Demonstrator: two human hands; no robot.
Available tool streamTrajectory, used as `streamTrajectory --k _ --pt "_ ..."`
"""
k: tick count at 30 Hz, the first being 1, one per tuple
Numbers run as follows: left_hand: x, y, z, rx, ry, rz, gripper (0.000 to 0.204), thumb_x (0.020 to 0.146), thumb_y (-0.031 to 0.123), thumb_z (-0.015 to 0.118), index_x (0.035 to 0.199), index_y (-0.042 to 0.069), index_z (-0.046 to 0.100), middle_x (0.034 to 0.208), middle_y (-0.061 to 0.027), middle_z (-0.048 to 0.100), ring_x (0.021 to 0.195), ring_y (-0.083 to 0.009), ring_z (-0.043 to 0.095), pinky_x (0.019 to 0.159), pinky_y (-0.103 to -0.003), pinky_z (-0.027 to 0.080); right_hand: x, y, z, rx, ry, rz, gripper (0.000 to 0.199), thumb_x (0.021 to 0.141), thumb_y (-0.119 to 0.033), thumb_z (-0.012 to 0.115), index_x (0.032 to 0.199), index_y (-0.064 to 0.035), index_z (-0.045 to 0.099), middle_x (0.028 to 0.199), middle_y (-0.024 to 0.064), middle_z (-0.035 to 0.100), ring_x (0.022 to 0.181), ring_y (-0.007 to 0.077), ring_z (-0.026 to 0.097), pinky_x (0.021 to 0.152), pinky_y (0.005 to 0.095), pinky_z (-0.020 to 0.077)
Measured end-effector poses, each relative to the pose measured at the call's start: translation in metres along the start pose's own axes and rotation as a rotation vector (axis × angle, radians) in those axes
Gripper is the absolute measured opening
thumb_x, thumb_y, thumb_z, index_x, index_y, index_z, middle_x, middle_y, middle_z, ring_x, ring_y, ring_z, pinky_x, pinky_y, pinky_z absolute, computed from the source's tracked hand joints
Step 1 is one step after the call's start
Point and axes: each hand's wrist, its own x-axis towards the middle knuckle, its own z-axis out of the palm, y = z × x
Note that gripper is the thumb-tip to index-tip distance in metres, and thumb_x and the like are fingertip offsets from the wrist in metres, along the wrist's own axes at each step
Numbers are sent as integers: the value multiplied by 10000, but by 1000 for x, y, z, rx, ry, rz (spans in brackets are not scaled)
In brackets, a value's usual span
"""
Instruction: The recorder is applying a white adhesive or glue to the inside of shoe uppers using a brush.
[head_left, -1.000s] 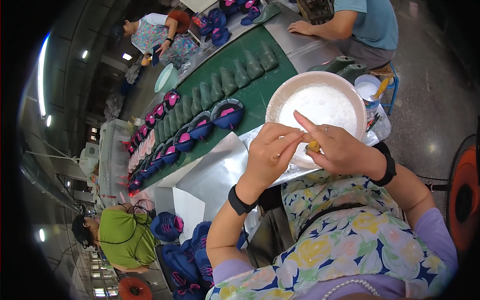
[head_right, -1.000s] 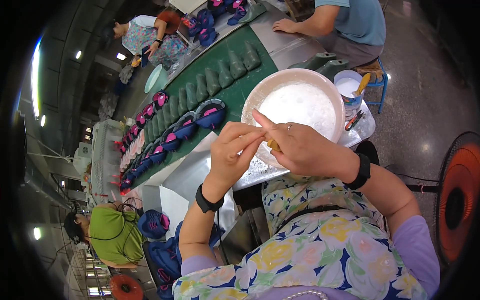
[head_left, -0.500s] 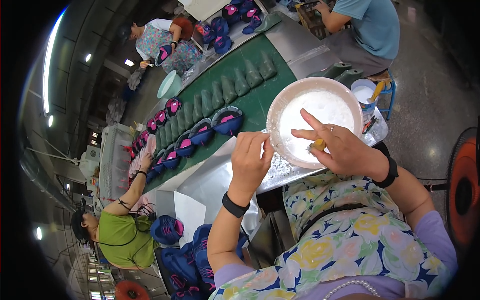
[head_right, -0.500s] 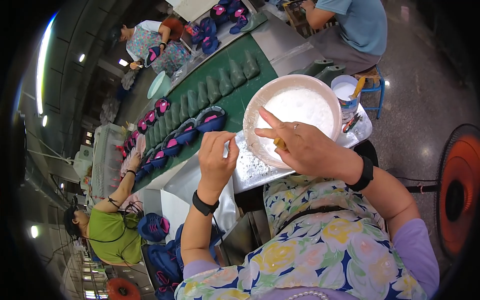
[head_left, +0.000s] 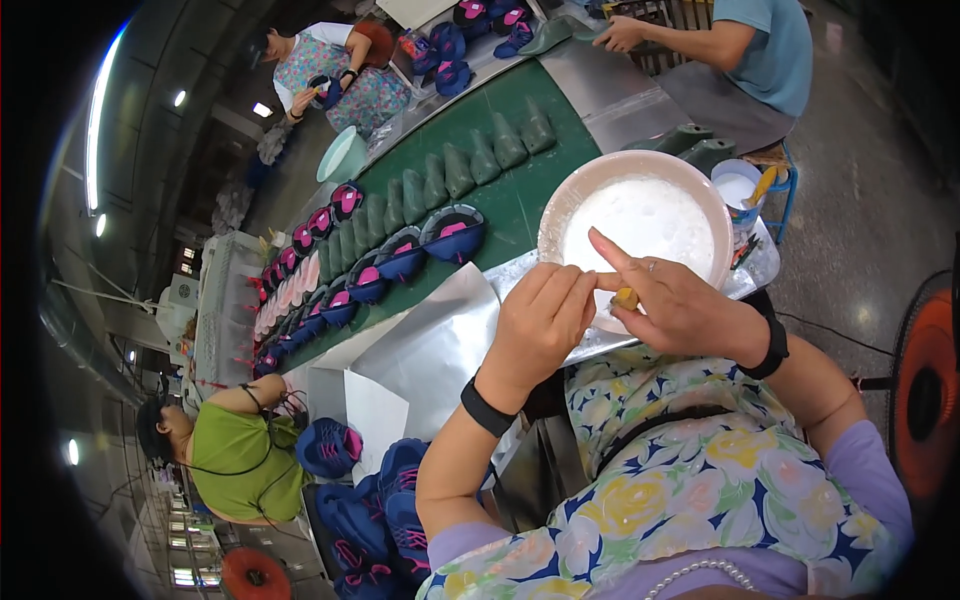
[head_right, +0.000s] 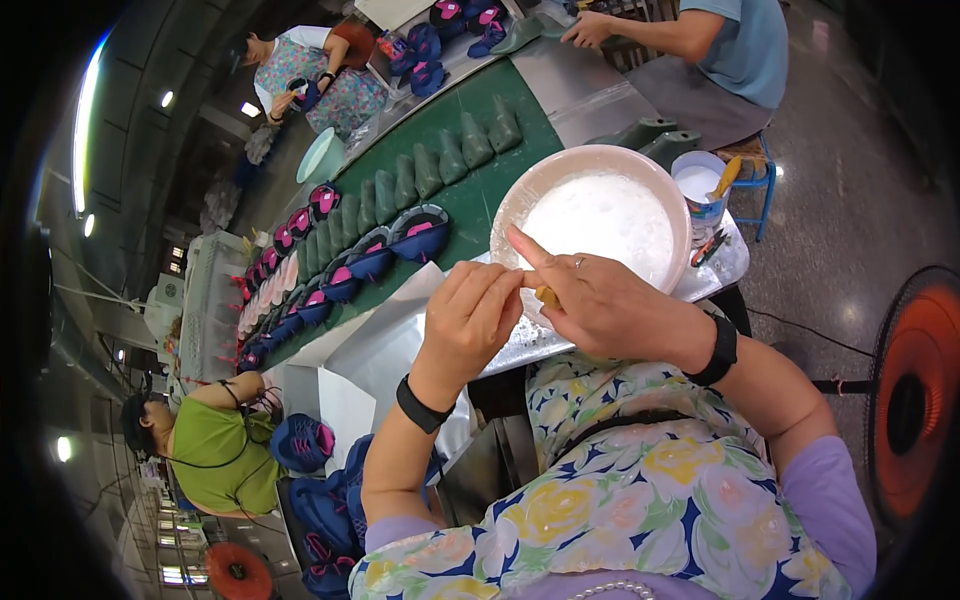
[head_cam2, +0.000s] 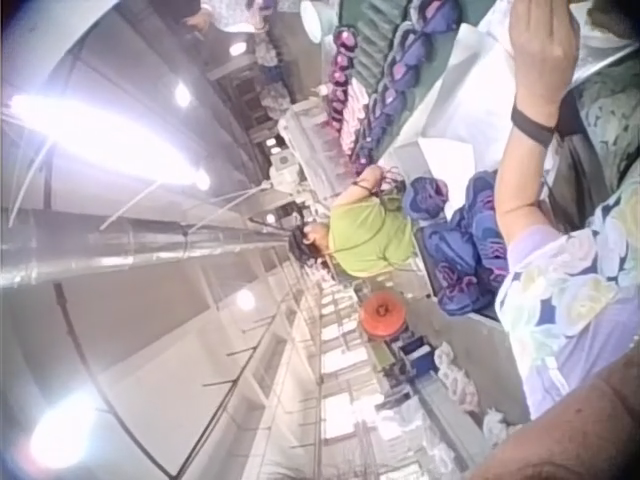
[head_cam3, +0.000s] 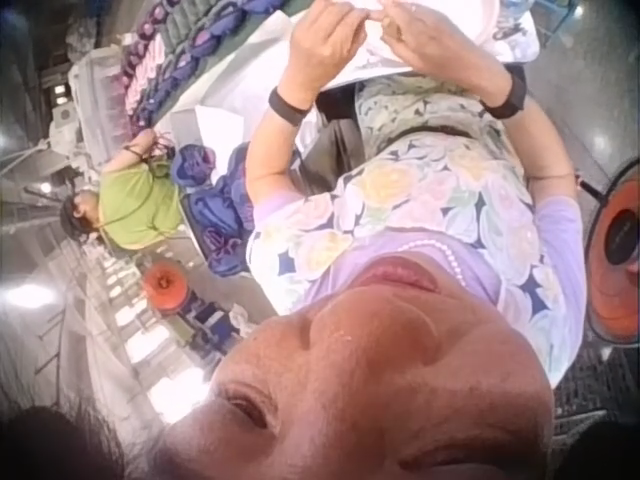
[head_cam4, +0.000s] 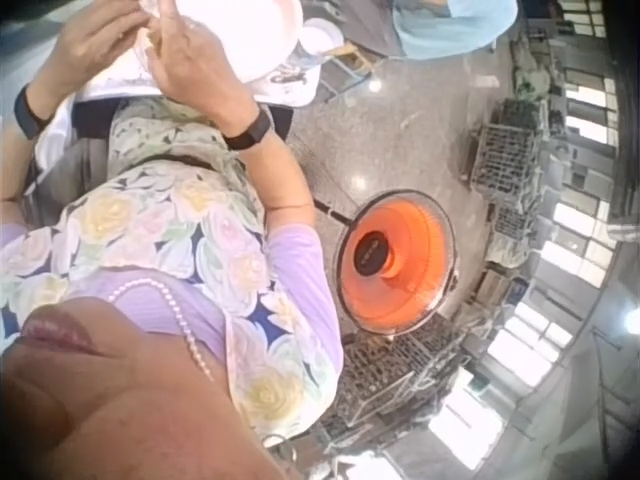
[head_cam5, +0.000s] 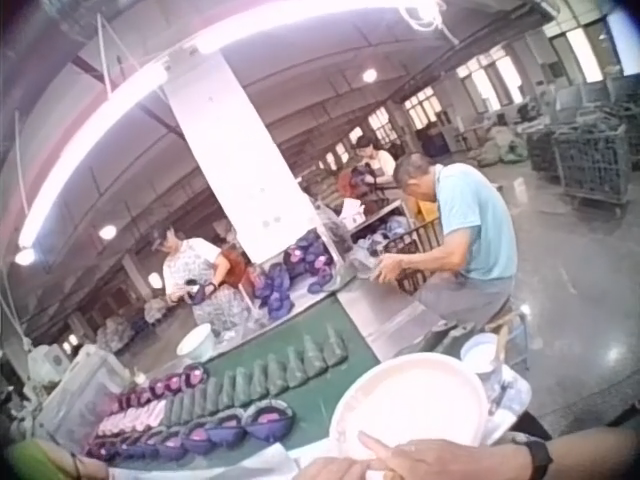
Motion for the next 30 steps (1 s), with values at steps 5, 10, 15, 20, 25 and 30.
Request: streamTrajectory --k 5,10,15,20,25,30 --pt "-7 -15 10 34 55 -83 271 693 -95 712 930 4 623 890 -125 626 769 -281 614 662 -366 506 0 12 2 63 -7 62 850 807 -5 647 1527 57 199 1144 131 705 788 314 658 731 402 518" --pt "-38 -41 17 84 18 -271 197 743 -67 702 900 17 619 831 -111 635 759 -279 625 652 -364 500 -1 26 -11 258 -10 213 851 847 -2 629 1552 17 153 1229 91 694 793 215 665 768 318 519" --pt "-114 -69 21 -92 -244 -685 58 839 3 646 896 14 653 817 -148 669 732 -314 651 674 -386 520 10 40 -6 311 -37 401 685 913 -7 605 1521 7 291 1273 124 652 942 124 632 901 272 496" --pt "-165 -88 54 -318 -307 -684 441 683 -128 463 1005 37 716 1013 -184 705 986 -379 640 881 -452 511 3 66 2 618 169 645 448 974 -97 587 1393 -5 458 1148 87 697 1049 154 641 934 284 492" --pt "-162 -104 30 -493 -212 -1148 258 816 -46 541 1028 -22 687 824 -210 691 786 -375 673 758 -431 544 -1 92 19 496 44 629 432 988 -185 618 1371 -31 489 1130 68 705 1022 123 638 890 251 486" --pt "-237 -148 -68 -13 -131 -968 350 789 -30 580 1127 -16 667 1050 -182 697 962 -318 679 834 -400 534 6 95 31 494 -34 594 434 998 -203 610 1379 -37 486 1141 66 700 1041 117 630 909 252 477"
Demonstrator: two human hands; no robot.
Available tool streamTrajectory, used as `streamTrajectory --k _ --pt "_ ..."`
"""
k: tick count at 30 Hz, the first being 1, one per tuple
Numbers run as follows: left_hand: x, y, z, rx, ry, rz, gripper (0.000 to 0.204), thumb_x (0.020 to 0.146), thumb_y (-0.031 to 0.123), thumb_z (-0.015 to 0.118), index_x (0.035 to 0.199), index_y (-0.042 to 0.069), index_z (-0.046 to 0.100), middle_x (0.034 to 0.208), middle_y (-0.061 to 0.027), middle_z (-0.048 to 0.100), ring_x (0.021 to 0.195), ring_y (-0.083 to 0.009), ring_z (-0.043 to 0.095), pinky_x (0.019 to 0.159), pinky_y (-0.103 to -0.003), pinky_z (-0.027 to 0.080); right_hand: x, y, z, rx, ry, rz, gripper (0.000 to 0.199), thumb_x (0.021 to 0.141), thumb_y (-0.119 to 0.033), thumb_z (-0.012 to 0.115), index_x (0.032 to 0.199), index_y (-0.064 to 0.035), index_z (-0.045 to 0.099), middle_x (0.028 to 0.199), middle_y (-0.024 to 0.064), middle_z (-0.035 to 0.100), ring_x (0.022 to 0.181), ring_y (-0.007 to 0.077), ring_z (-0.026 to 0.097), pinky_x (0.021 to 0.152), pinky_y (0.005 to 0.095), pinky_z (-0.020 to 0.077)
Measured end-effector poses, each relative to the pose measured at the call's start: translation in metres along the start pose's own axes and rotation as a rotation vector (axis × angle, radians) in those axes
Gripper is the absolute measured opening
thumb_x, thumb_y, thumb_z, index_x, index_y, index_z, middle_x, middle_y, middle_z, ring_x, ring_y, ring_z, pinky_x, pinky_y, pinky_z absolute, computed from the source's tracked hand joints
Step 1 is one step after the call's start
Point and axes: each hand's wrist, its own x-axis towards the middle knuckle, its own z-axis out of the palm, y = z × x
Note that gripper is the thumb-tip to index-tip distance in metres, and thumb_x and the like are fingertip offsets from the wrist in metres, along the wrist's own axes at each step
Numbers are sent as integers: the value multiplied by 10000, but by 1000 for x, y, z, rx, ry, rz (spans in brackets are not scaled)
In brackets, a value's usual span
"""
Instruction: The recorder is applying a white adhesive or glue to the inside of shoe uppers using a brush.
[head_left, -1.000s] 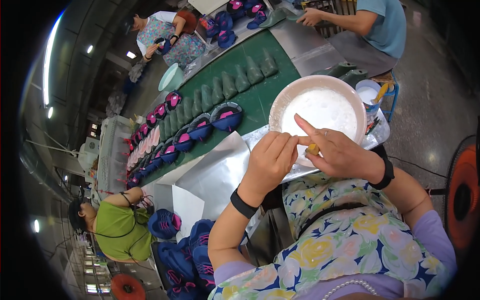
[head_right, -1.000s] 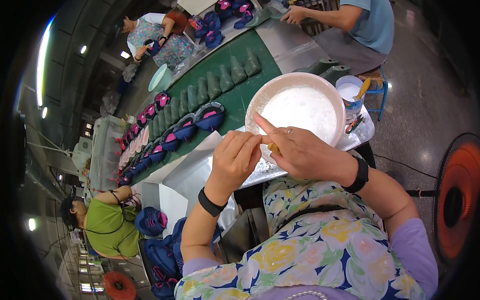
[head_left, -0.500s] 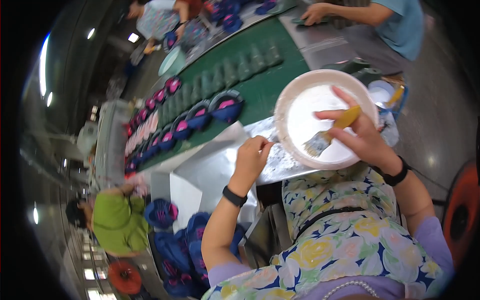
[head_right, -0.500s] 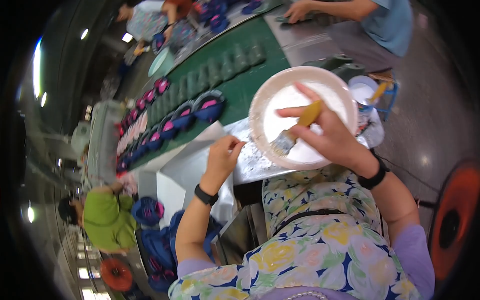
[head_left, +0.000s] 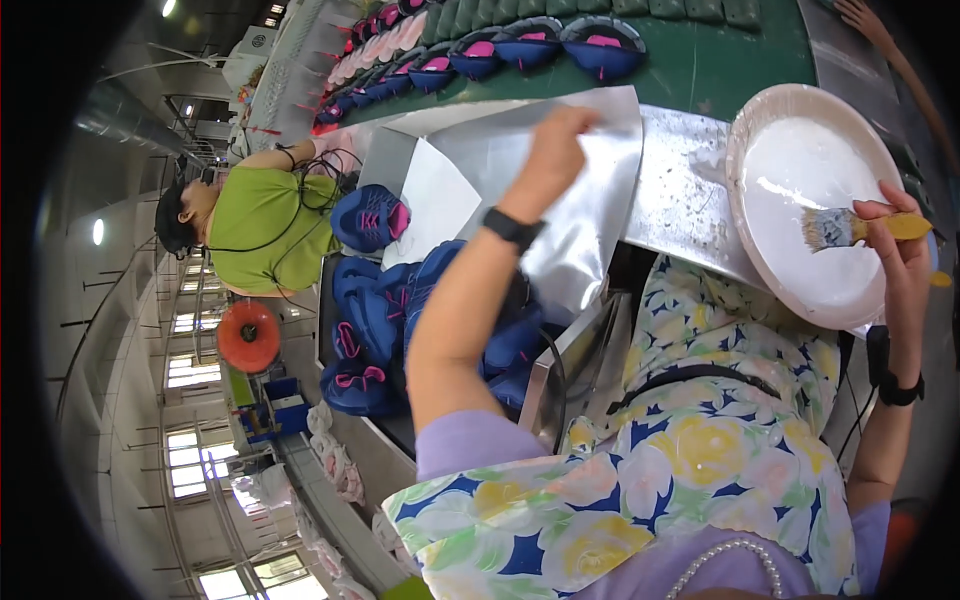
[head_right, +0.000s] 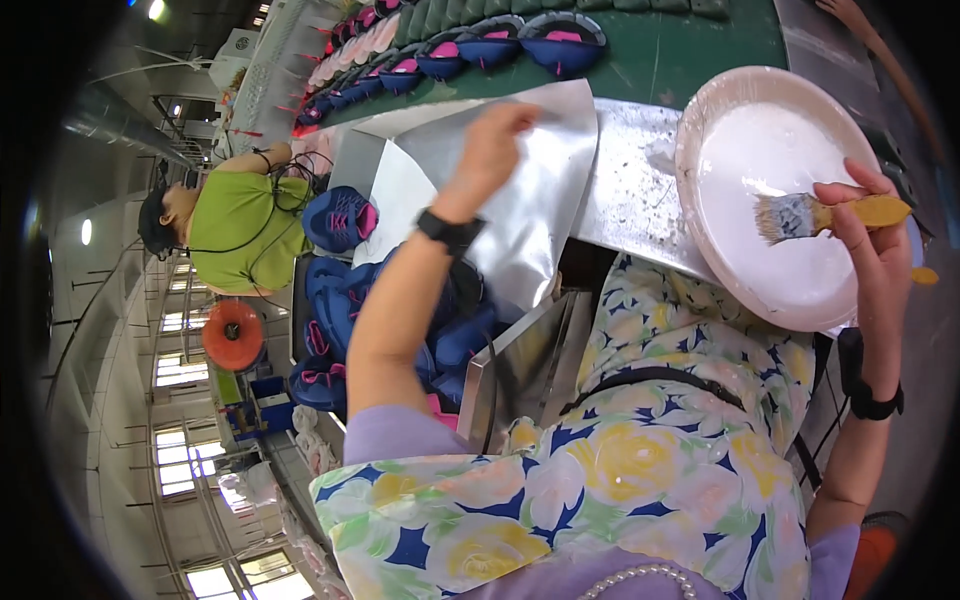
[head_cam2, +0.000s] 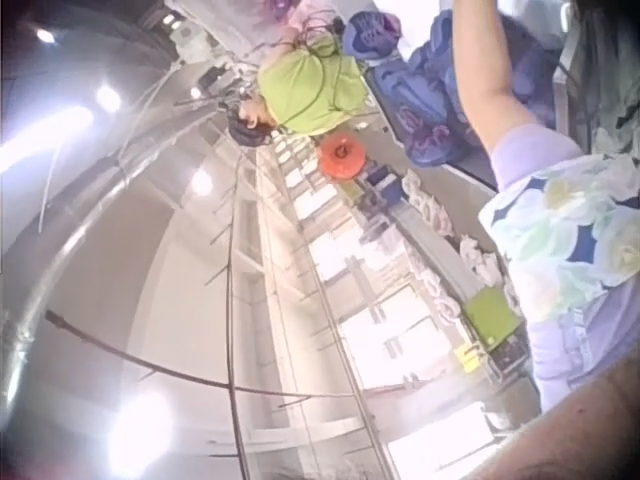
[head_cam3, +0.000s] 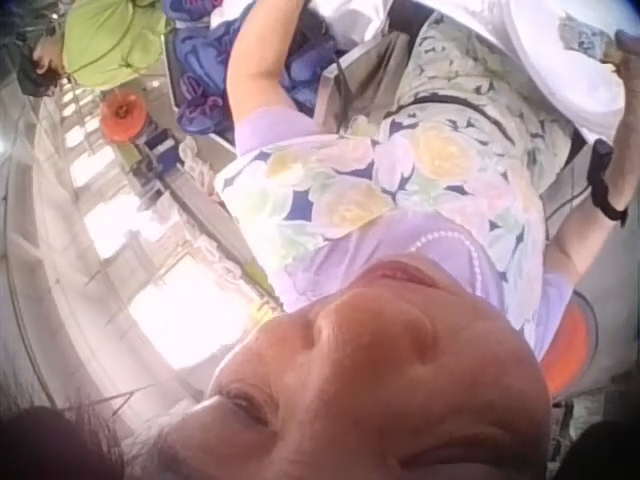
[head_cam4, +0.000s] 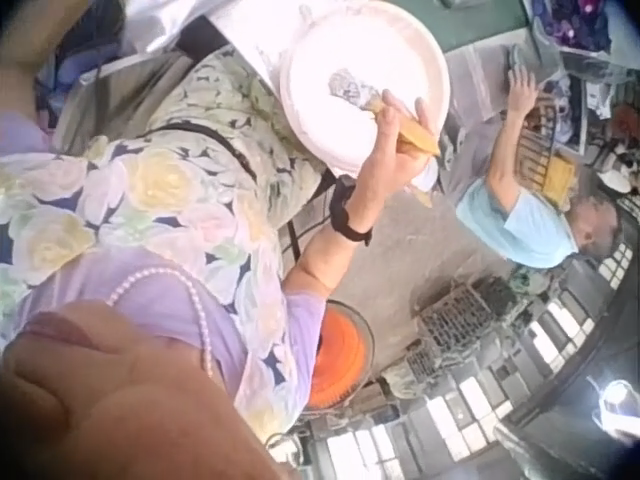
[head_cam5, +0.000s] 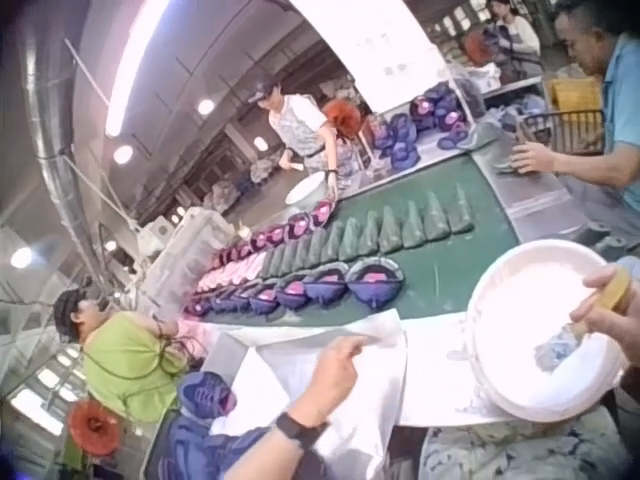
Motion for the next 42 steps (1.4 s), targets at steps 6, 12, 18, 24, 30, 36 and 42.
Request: streamTrajectory --k 6,12,18,24,30,36,42 --pt "-115 -75 -94 109 -646 -542 696 747 322 811 1332 37 565 1348 -219 560 1303 -367 489 1140 -427 336 0 18 -20 -136 49 37 435 1001 -222 609 1385 -55 489 1147 55 697 1066 119 622 925 248 463" --pt "-145 -82 -77 628 -1026 -584 539 641 367 863 1107 135 723 1167 -128 694 1164 -332 605 982 -416 473 -2 -8 -8 162 31 127 378 971 -50 581 1338 -28 496 1089 65 650 1058 156 621 952 281 469" --pt "-66 -81 -106 119 -582 -690 428 684 332 832 982 38 745 872 -159 736 813 -325 688 764 -383 538 1 -26 0 237 23 110 341 913 6 604 1239 -14 508 1031 76 664 1027 162 642 919 292 500" --pt "-2 -53 -118 532 -270 -534 318 754 297 660 866 1 689 875 -298 675 867 -442 670 800 -496 538 -20 -38 6 242 37 139 314 901 -5 622 1194 2 511 1005 97 680 976 161 656 892 302 514" --pt "-9 -6 -11 -183 -450 -789 445 812 306 777 994 -60 600 780 -151 672 630 -227 665 683 -408 574 -13 -47 27 133 -34 128 269 902 -51 671 1136 8 553 1001 86 674 942 142 655 853 290 521" --pt "-14 -43 -40 266 -433 100 427 682 -58 546 1060 55 712 1184 -161 671 1068 -374 623 944 -436 501 -10 -38 13 160 80 47 190 954 -59 632 1122 -21 553 1027 61 657 997 152 650 857 278 511" --pt "-41 -40 -50 53 -163 -74 442 787 -19 620 1223 56 626 1186 -194 642 1133 -400 588 994 -431 465 5 -39 12 169 126 187 169 955 -84 639 1090 -33 551 1025 52 644 987 138 653 845 257 524"
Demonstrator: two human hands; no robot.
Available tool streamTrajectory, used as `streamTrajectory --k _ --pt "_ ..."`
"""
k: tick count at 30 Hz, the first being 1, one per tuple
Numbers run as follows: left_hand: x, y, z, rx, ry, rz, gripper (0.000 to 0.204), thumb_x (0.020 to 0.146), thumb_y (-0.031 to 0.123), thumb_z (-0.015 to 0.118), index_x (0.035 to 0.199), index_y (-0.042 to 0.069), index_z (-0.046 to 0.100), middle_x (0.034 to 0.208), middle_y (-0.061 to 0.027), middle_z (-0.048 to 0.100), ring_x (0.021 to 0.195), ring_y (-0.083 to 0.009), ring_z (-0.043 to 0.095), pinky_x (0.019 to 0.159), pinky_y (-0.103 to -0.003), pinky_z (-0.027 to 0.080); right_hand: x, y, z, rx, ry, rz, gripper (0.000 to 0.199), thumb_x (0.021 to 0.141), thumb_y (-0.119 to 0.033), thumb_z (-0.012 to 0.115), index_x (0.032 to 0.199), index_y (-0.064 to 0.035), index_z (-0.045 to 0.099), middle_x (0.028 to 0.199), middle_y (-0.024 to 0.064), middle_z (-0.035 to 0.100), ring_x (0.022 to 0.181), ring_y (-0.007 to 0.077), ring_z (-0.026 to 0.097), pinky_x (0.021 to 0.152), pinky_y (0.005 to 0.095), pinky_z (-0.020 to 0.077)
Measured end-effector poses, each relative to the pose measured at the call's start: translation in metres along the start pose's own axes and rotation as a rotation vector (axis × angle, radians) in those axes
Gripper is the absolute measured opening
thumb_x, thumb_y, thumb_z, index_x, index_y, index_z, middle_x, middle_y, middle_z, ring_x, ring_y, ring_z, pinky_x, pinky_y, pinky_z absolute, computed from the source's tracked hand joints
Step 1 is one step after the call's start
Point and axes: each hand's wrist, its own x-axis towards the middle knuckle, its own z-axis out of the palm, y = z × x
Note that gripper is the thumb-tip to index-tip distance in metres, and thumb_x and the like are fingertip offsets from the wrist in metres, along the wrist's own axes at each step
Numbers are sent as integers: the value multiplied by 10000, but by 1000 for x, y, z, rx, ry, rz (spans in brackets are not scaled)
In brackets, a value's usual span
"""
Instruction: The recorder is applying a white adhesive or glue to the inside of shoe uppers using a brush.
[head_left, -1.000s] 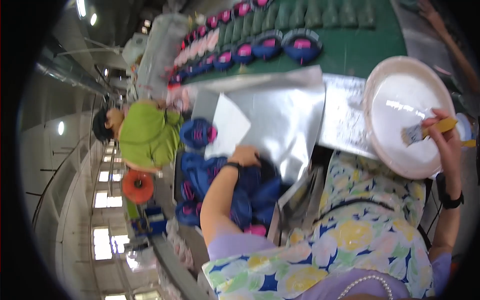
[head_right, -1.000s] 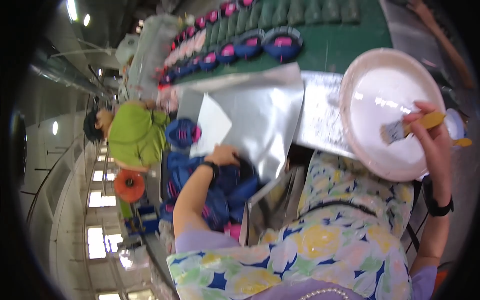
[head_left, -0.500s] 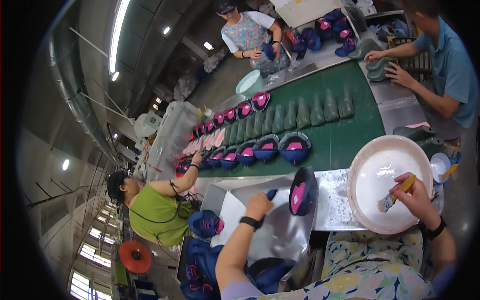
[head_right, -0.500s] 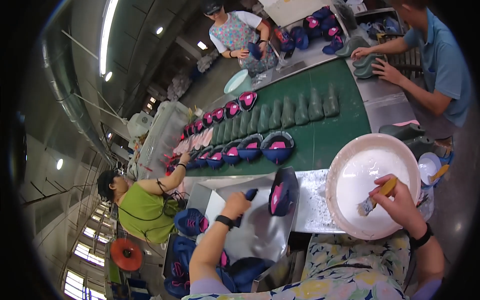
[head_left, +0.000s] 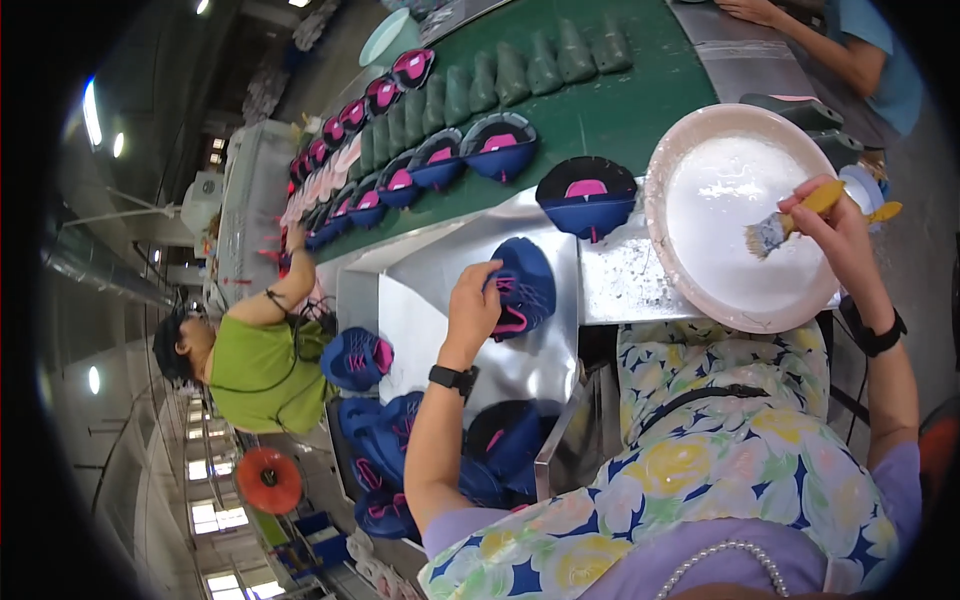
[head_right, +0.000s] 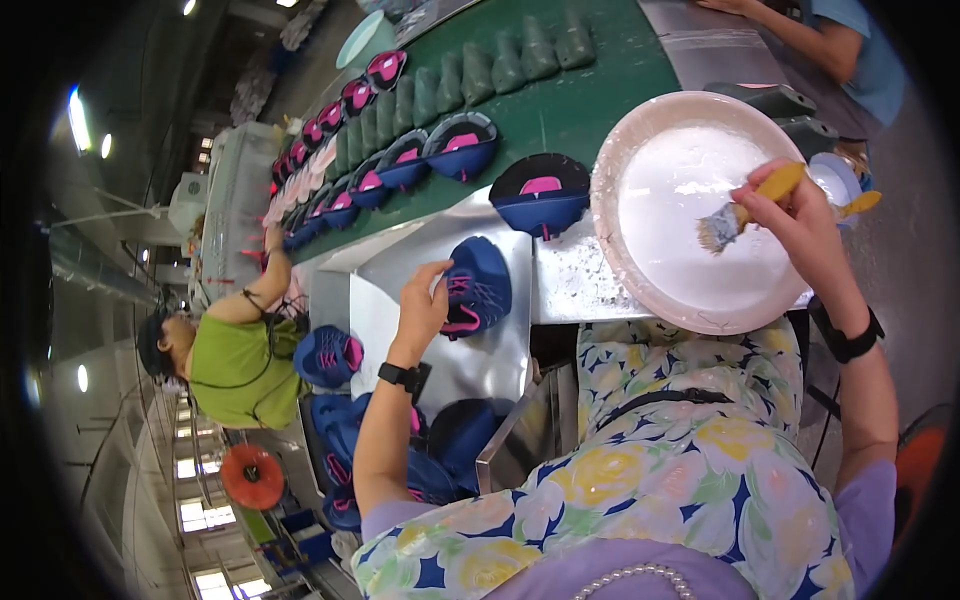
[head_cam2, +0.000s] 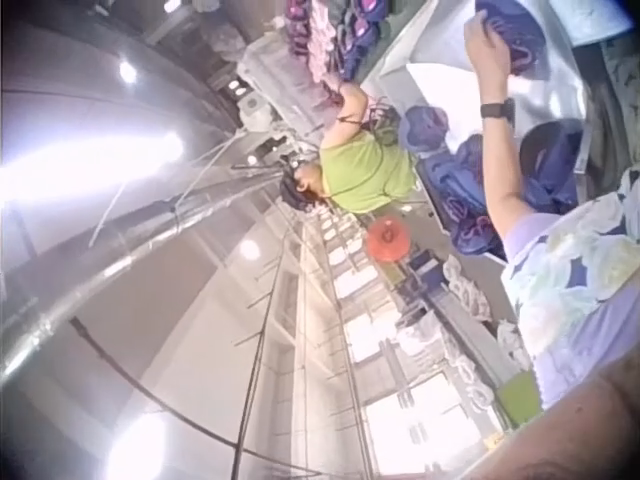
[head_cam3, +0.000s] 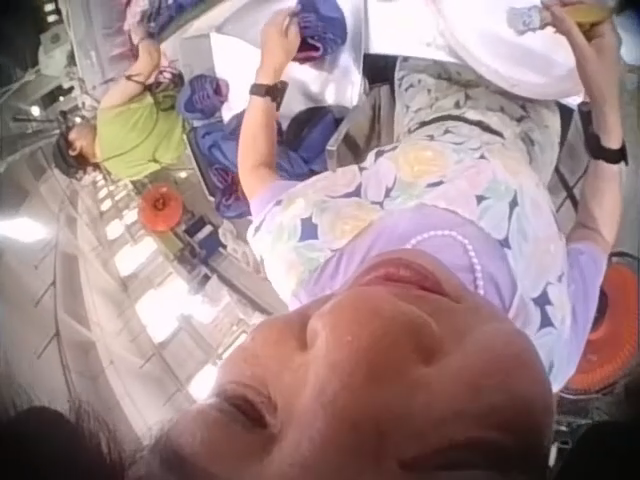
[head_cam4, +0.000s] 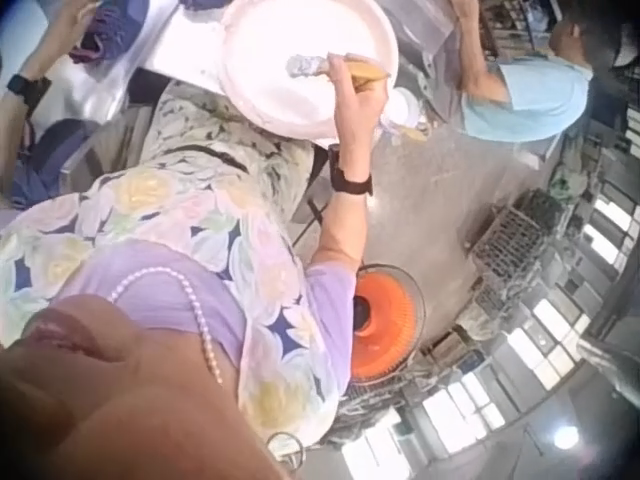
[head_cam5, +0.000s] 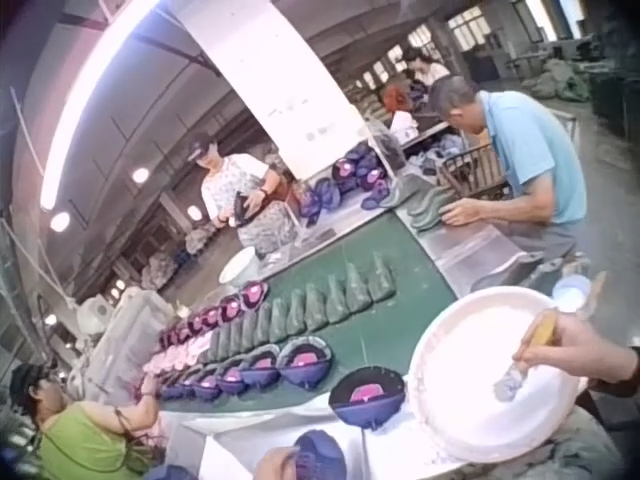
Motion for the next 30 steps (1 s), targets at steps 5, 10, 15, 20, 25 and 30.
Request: streamTrajectory --k 5,10,15,20,25,30 --pt "59 94 60 226 84 396 765 719 147 765 1417 117 452 1368 -204 523 1298 -395 458 1107 -538 302 -3 -5 28 -55 -54 -66 153 941 -88 655 1055 -39 566 1015 48 648 968 136 661 824 253 524" --pt "98 100 99 327 -175 141 757 655 126 749 1359 84 475 1268 -214 576 1223 -385 526 1073 -503 367 -15 -19 42 -197 -152 -124 149 920 -68 652 1047 -36 580 999 70 687 948 133 663 803 253 520" --pt "74 71 49 -1098 359 -335 743 818 147 701 1413 36 270 1234 -148 504 1088 -233 566 944 -373 473 -9 6 -3 -174 7 -55 120 927 -65 654 1025 -46 588 1011 54 673 960 127 656 824 248 522" --pt "6 -10 48 -363 451 -633 1022 700 8 767 1538 111 192 1467 -190 372 1338 -352 420 1128 -451 314 4 13 -7 -169 -1 -77 130 936 -77 654 1041 -40 586 977 33 608 883 96 607 776 232 510" --pt "27 19 28 675 162 125 806 630 -52 677 1390 172 531 1488 -188 406 1336 -417 417 1131 -455 327 18 9 26 -280 -70 -162 137 906 -74 677 995 -8 597 908 37 624 814 92 625 723 227 511" --pt "60 5 1 302 -195 229 486 718 -105 548 1136 107 677 1159 -145 679 1077 -335 631 912 -403 529 24 11 66 -267 -310 -243 123 884 -88 701 920 -10 613 890 68 652 775 146 619 690 286 489"
